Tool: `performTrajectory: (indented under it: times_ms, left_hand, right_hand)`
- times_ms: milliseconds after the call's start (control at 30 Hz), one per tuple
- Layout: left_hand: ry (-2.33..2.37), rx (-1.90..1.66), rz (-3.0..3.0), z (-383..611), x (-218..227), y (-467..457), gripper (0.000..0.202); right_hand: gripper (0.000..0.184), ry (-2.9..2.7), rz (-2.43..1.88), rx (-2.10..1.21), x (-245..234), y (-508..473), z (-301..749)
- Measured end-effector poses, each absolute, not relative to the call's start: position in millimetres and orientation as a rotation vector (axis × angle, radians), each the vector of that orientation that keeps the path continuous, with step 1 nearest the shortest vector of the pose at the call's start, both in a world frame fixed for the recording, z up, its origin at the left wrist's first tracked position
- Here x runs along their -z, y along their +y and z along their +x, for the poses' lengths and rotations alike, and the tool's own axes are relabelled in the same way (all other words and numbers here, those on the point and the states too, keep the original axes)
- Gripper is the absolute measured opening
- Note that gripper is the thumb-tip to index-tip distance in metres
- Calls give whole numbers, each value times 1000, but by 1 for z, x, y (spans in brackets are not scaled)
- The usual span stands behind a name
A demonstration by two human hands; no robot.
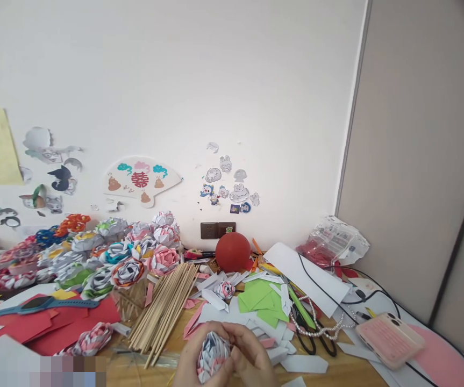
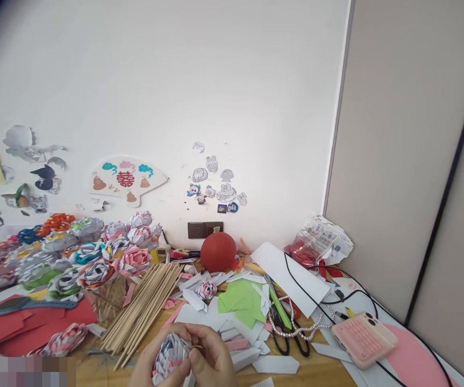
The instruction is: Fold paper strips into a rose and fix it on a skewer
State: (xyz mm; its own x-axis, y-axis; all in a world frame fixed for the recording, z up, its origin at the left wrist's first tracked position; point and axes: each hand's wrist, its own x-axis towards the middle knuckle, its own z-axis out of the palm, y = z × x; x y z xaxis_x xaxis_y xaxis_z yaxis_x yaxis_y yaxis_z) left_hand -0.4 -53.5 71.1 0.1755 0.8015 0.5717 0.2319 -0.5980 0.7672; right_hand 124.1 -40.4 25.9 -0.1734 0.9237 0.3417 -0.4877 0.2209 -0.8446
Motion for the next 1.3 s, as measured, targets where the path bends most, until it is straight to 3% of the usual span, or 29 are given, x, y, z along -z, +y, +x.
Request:
performTrajectory:
  times_ms: [233,667,867,1133,1300]
  left_hand:
    - [984,-1584,1898,7,-69,-60,12]
    - [1041,-1417,2143,1,-70,-54,7]
    - [1071,-1421,2235,-7,-57,-43,50]
    - [1095,-1636,2244,-18,-51,-26,32]
    - [1041,-1485,2084,-20,-51,-23,43]
  right_hand:
    - [43,-1135,-534,-1333,-15,-37,127]
    - [46,-1179,-627,-1228,-26,-45,124]
    - [35,-1335,-714,-1059,-34,-36,144]
    - [27,-1488,-699,-934,-27,-30,148]
    - [24,-1517,-711,-914,-27,-32,147]
